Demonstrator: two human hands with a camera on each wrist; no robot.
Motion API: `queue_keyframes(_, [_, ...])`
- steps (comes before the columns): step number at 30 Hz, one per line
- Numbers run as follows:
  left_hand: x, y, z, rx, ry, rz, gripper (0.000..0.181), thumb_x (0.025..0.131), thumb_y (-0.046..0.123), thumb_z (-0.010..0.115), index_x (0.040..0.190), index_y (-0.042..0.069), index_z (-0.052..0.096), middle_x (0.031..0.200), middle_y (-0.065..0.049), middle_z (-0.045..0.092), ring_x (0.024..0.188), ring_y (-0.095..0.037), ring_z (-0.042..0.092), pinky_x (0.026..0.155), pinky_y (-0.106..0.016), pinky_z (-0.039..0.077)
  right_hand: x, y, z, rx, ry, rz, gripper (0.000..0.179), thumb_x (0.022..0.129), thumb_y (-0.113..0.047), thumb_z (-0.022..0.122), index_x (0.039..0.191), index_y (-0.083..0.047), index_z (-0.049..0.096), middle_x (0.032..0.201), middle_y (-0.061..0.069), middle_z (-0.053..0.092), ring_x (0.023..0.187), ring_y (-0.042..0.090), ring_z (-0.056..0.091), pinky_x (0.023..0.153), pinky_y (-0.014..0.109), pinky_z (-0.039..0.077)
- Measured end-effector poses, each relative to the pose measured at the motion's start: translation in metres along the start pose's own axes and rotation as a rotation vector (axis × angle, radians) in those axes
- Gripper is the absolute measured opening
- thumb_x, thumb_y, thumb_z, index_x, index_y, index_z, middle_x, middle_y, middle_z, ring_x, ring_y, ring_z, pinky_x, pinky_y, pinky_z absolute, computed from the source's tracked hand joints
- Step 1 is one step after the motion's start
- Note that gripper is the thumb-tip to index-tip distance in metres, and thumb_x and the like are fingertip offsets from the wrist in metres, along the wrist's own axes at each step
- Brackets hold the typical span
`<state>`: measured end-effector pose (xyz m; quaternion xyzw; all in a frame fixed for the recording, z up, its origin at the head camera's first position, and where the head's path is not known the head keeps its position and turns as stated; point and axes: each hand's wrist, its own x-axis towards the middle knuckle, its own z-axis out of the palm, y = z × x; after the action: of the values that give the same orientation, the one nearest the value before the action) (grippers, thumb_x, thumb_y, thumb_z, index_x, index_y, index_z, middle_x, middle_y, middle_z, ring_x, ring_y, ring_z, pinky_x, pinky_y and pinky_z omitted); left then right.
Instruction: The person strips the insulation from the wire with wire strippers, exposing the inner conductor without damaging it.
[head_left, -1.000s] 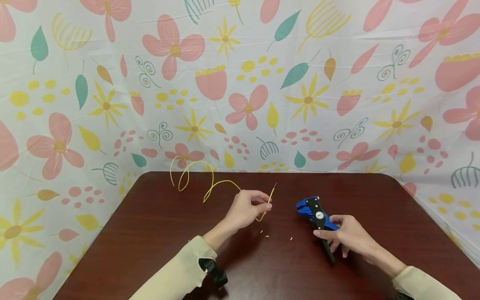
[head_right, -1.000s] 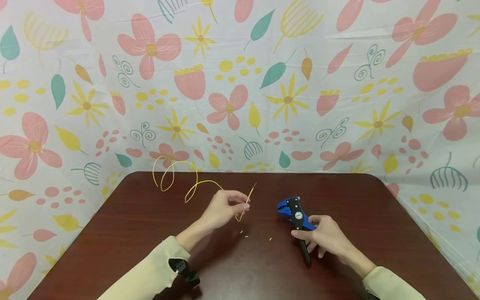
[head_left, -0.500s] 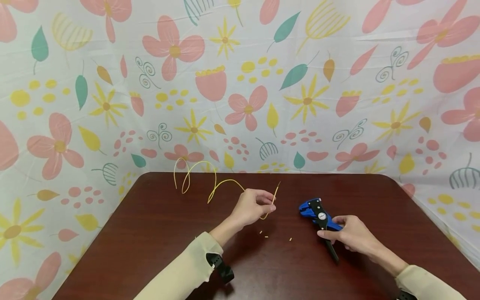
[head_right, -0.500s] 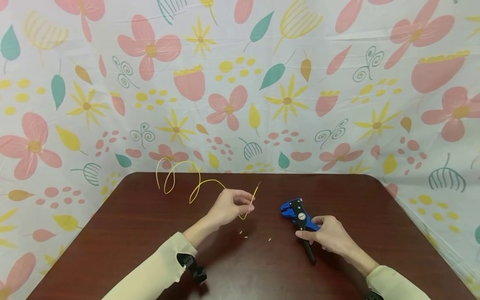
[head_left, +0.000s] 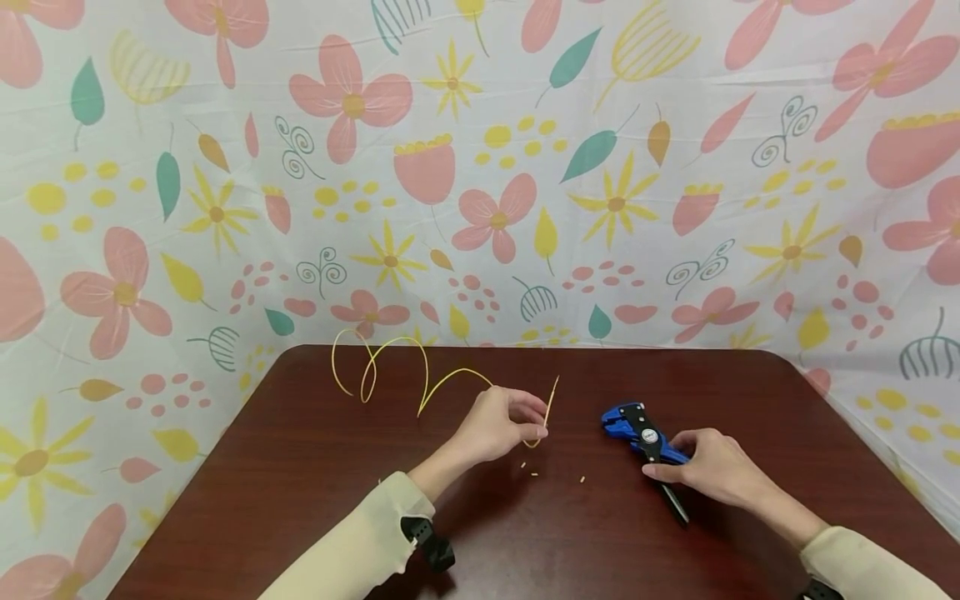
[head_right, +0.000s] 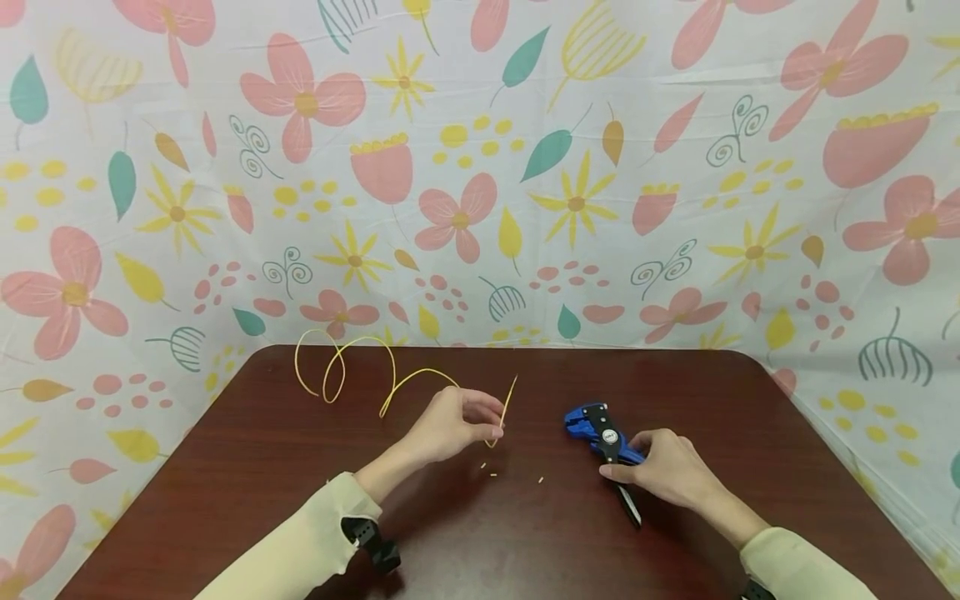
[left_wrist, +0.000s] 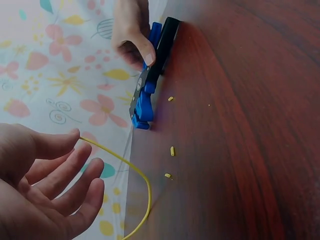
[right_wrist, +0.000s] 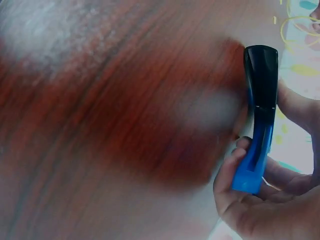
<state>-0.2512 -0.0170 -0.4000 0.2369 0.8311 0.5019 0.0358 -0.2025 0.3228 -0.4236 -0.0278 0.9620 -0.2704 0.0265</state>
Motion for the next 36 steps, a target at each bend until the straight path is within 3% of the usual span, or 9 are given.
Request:
queue_keyframes(5, [-0.005, 0.002, -0.001, 0.01, -0.012, 0.026, 0.019, 0.087, 0.005, 0.086, 0.105, 0.008, 0.079, 0.081, 0.009, 0.075, 0.08, -0.006, 0.073, 0.076, -0.025, 0.054, 0.001, 0.0, -0.002, -0.086, 0.023, -0.04, 0.068, 0.08, -0.057, 0.087, 0.11, 0.003, 0.074, 0.101, 0.012, 0.073, 0.085, 0.024, 0.065, 0.07, 0.042, 0.054])
queue_keyframes(19, [-0.015, -0.001, -0.003, 0.029, -0.052, 0.064, 0.024, 0.086, 0.004, 0.087, 0.108, 0.004, 0.079, 0.084, 0.007, 0.076, 0.08, -0.002, 0.072, 0.078, -0.023, 0.054, -0.004, -0.006, -0.002, -0.112, 0.01, -0.034, 0.069, 0.083, -0.058, 0.085, 0.111, 0.004, 0.073, 0.101, 0.011, 0.072, 0.086, 0.025, 0.064, 0.074, 0.051, 0.057])
queue_keyframes(26, [-0.017, -0.003, 0.0, 0.025, -0.065, 0.085, 0.022, 0.085, 0.004, 0.088, 0.105, 0.006, 0.079, 0.083, 0.009, 0.076, 0.079, -0.002, 0.072, 0.075, -0.021, 0.054, -0.009, -0.01, 0.0, -0.126, 0.109, -0.096, 0.072, 0.081, -0.059, 0.086, 0.113, 0.004, 0.072, 0.106, 0.015, 0.069, 0.098, 0.036, 0.065, 0.082, 0.06, 0.055])
queue_keyframes(30, [-0.019, -0.004, 0.001, 0.014, -0.082, 0.084, 0.022, 0.085, 0.004, 0.088, 0.105, 0.008, 0.079, 0.082, 0.011, 0.074, 0.079, -0.001, 0.071, 0.072, -0.021, 0.053, -0.013, -0.015, 0.004, -0.119, 0.154, -0.122, 0.07, 0.081, -0.056, 0.088, 0.115, 0.003, 0.071, 0.106, 0.015, 0.065, 0.096, 0.033, 0.063, 0.081, 0.057, 0.054])
queue_keyframes(36, [-0.023, -0.007, 0.002, 0.007, -0.094, 0.07, 0.024, 0.086, 0.004, 0.087, 0.108, 0.004, 0.079, 0.084, 0.013, 0.074, 0.078, 0.0, 0.071, 0.07, -0.021, 0.053, -0.02, -0.028, 0.007, -0.072, 0.157, -0.138, 0.067, 0.082, -0.052, 0.089, 0.117, 0.002, 0.07, 0.11, 0.017, 0.064, 0.098, 0.032, 0.065, 0.082, 0.055, 0.056])
